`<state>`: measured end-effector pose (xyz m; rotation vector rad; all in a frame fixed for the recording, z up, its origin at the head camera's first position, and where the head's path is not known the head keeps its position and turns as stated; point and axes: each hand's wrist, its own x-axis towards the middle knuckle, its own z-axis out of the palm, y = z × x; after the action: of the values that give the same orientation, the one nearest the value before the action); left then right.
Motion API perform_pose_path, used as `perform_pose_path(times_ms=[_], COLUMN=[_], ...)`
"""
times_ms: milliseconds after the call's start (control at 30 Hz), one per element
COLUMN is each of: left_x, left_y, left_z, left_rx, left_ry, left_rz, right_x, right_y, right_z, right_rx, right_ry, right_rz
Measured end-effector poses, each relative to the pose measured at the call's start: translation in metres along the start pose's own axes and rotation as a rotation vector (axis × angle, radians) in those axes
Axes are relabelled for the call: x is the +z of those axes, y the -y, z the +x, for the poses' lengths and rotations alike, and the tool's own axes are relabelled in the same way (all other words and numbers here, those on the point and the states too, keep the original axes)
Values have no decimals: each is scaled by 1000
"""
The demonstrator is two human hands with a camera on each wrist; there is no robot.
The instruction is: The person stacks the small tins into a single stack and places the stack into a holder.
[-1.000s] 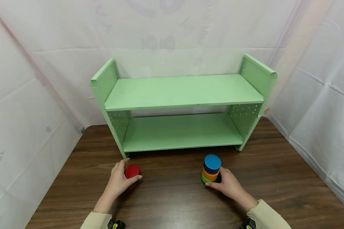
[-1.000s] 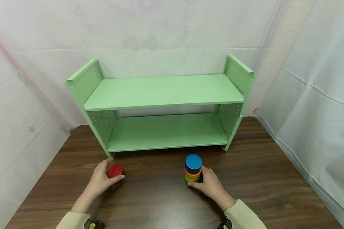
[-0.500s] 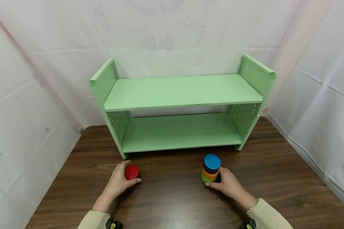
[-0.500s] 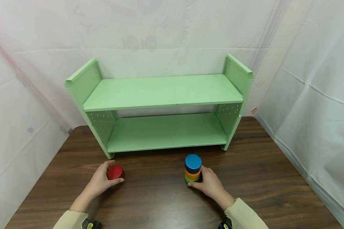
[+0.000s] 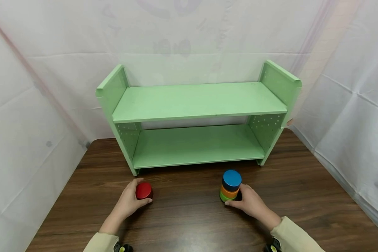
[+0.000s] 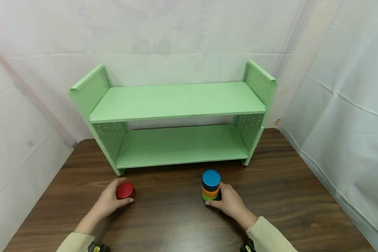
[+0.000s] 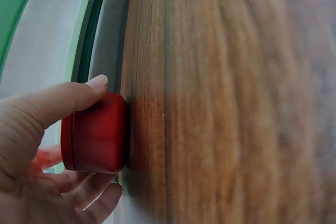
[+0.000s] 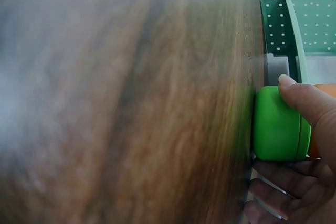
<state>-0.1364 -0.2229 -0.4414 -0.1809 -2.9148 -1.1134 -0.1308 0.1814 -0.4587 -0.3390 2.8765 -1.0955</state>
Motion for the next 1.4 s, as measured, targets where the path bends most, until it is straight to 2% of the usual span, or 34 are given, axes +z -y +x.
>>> perform_pose_path(times_ms=[233,600,1400], left_x=[-1,0,7], left_y=[-2,-4,-9], left_z=[-1,0,7], left_rx=[-4,-11,36], left_ry=[4,24,7], left_rz=[9,26,12], right_x=[0,0,0], right_y=[0,-2,-5], right_z=[0,0,0], right_rx=[3,-38,-90], right_ry=[8,10,-8], right_rz=[-1,-11,-48])
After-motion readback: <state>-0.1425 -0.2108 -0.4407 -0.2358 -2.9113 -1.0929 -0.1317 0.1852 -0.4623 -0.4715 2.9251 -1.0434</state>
